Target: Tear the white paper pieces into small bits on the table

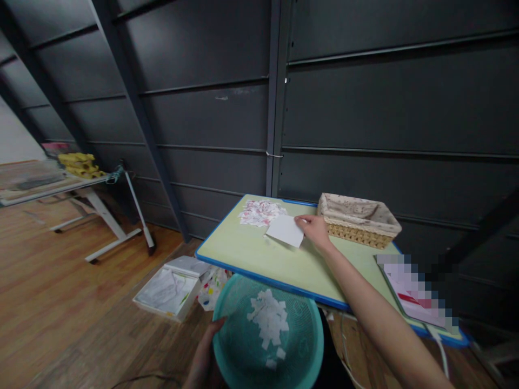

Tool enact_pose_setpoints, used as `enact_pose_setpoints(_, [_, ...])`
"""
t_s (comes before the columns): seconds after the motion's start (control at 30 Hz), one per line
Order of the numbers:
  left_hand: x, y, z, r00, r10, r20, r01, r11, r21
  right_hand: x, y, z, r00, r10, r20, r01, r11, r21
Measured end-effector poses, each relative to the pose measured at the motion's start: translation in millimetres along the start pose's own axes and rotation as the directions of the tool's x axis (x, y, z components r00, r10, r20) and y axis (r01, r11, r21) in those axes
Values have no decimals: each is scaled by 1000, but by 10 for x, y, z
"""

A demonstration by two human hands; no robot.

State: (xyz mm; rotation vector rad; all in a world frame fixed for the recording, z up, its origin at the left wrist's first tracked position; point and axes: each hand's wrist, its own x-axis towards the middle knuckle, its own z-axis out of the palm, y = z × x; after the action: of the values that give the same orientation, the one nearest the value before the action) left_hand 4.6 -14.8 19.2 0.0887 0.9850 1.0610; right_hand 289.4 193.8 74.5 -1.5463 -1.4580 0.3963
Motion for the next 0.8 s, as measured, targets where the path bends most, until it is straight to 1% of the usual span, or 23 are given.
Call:
enact_pose_setpoints(0.1, [17,1,-12,1000,-14,-1,14,999,-34,-23,-26,22,1000,-9,23,10,999,-43])
enact_pose_setpoints(0.27, [52,-21,-35,999,-29,43,30,999,-36,-25,-66,-23,998,-37,50,42,994,-97])
enact_pose_setpoints(0.4, [65,-39,-54,1000,17,18,-16,999,-33,-20,-87,-79,999,-33,25,36,991,-130])
enact_pose_setpoints(0.5, [63,-44,-74,998,57,3,-58,998,32,-26,-95,-85,999,-40,13,41,990,-137])
enact_pose_setpoints(0.63, [114,-69,-124,995,90,42,-93,992,87,-30,-94,-74,999,-46,21,49,987,-155])
enact_pose_setpoints(0.73, [167,-93,-167,993,87,78,-91,995,46,-10,-81,-111,998,-58,17,60,981,-182])
enact_pose_setpoints(0.8, [184,-103,-186,991,56,124,-57,998,5,15,-65,-160,997,-75,3,74,977,-200])
